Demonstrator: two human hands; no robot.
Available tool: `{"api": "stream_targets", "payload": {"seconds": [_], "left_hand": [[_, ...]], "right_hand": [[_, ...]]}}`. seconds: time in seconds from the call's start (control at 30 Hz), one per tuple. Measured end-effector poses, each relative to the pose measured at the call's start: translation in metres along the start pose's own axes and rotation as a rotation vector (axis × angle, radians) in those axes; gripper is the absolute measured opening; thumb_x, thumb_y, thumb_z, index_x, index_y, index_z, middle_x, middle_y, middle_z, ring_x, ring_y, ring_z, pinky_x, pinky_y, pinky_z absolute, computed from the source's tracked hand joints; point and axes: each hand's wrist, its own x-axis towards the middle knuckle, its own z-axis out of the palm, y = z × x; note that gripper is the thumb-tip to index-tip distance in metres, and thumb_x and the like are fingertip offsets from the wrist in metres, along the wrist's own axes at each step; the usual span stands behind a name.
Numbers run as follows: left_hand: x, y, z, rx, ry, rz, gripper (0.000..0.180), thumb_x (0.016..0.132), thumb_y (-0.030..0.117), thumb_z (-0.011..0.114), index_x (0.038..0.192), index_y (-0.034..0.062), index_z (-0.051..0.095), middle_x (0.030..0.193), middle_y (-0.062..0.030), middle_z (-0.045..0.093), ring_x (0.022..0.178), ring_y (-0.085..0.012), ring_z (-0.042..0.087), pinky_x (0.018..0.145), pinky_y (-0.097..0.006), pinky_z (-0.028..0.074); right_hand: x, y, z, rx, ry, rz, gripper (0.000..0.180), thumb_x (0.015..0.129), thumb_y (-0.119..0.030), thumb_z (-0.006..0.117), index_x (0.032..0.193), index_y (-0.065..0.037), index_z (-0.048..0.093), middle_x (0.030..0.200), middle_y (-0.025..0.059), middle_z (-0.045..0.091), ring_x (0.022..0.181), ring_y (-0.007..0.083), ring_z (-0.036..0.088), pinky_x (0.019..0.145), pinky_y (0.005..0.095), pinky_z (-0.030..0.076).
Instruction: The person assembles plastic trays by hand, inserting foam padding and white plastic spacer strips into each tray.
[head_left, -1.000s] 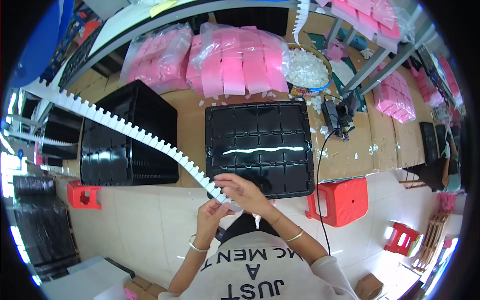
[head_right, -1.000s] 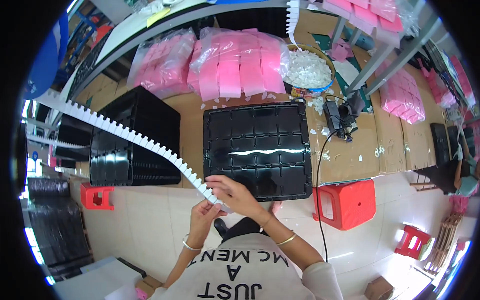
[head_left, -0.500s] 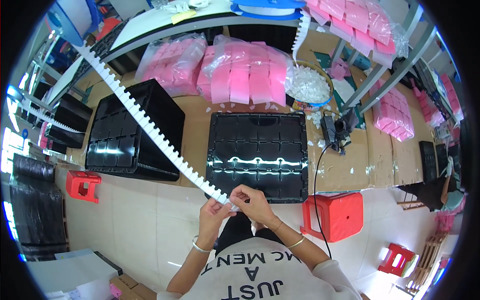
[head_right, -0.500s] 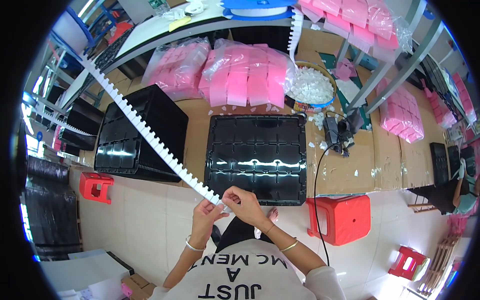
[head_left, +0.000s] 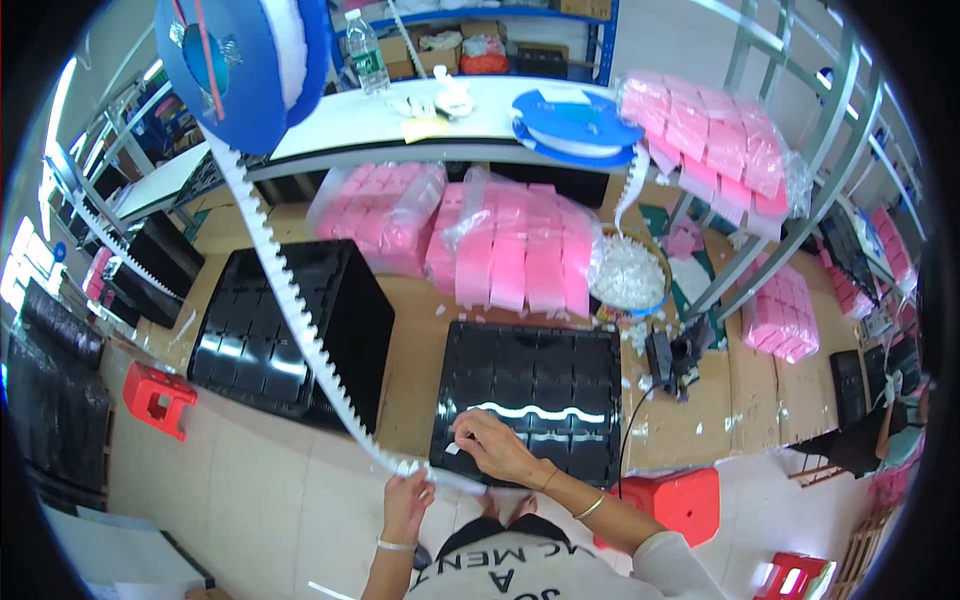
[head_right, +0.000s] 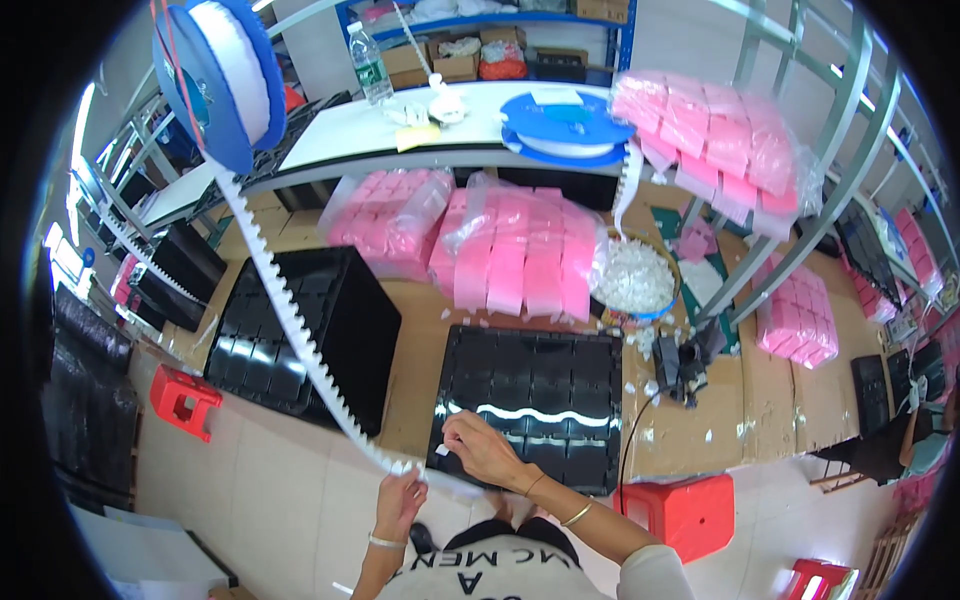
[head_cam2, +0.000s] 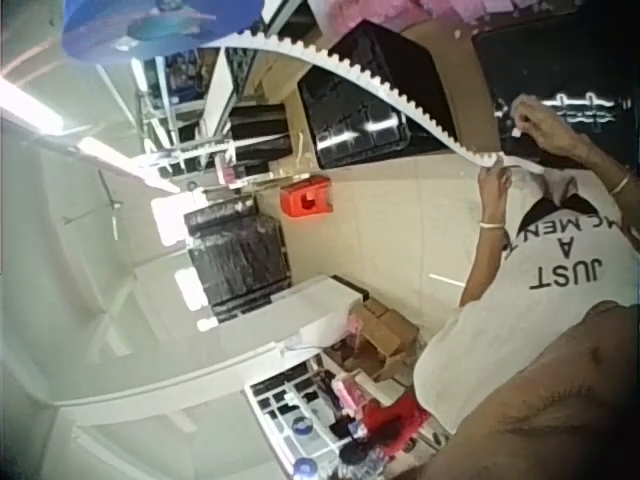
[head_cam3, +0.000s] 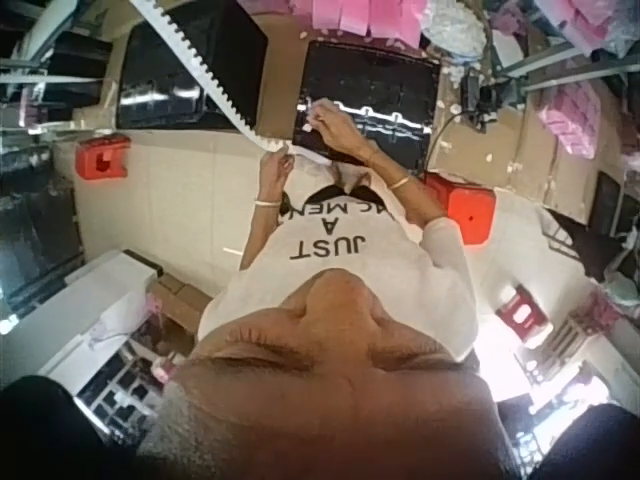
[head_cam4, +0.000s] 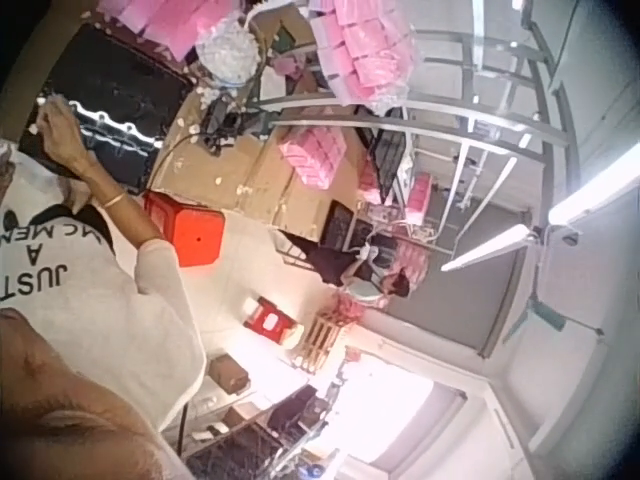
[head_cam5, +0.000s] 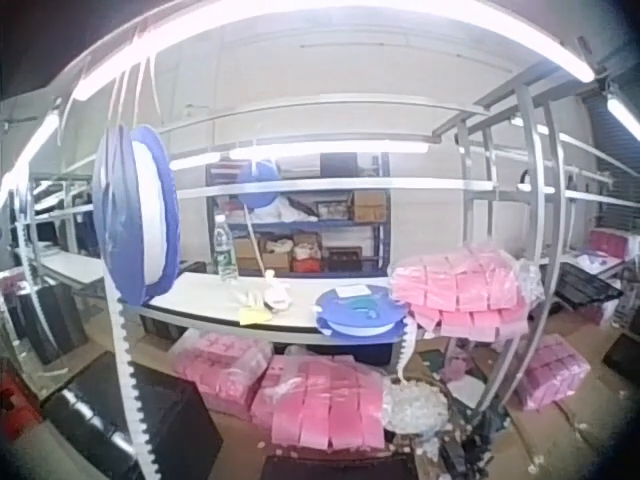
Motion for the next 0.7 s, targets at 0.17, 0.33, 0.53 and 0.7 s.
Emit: {"api": "stream_targets", "payload": {"seconds": [0.17, 0.33, 0.53, 0.7], "left_hand": [[0.019, -0.013, -0.054, 0.325, 0.038, 0.12, 0.01, 0.088, 0.003, 0.071, 0.091, 0.0026, 0.061, 0.072, -0.0033, 0.061, 0.056, -0.011, 0.055, 0.047, -0.023, 0.037], [0.024, -0.007, -0.086, 0.541, 0.098, 0.136, 0.016, 0.083, 0.01, 0.08, 0.086, 0.0021, 0.067, 0.069, -0.0016, 0.063, 0.056, -0.0084, 0.053, 0.049, -0.023, 0.038], [0.023, 0.007, -0.077, 0.544, 0.087, 0.115, 0.017, 0.083, 0.012, 0.08, 0.088, 0.0007, 0.068, 0.07, -0.0013, 0.064, 0.058, -0.0083, 0.054, 0.052, -0.023, 0.04], [0.032, 0.01, -0.049, 0.547, -0.047, 0.045, 0.018, 0.085, 0.012, 0.079, 0.093, -0.0008, 0.068, 0.074, -0.0024, 0.066, 0.06, -0.0075, 0.056, 0.053, -0.023, 0.041]], "right_hand": [[0.086, 0.071, -0.053, -0.332, 0.07, -0.094, 0.009, 0.082, -0.002, 0.066, 0.086, -0.003, 0.058, 0.11, 0.0144, 0.055, 0.105, 0.0354, 0.056, 0.089, 0.0409, 0.048], [0.137, 0.126, -0.061, -0.507, -0.008, -0.082, 0.005, 0.081, -0.002, 0.067, 0.08, -0.002, 0.061, 0.109, 0.0135, 0.057, 0.106, 0.0339, 0.057, 0.087, 0.0414, 0.05], [0.148, 0.143, -0.047, -0.637, 0.048, -0.095, 0.009, 0.083, -0.006, 0.065, 0.09, -0.001, 0.062, 0.105, 0.0146, 0.057, 0.098, 0.0347, 0.06, 0.079, 0.0433, 0.053], [0.149, 0.157, -0.043, -0.747, 0.133, -0.18, 0.015, 0.084, -0.005, 0.064, 0.096, 0.002, 0.061, 0.103, 0.014, 0.057, 0.096, 0.032, 0.06, 0.078, 0.0409, 0.053]]}}
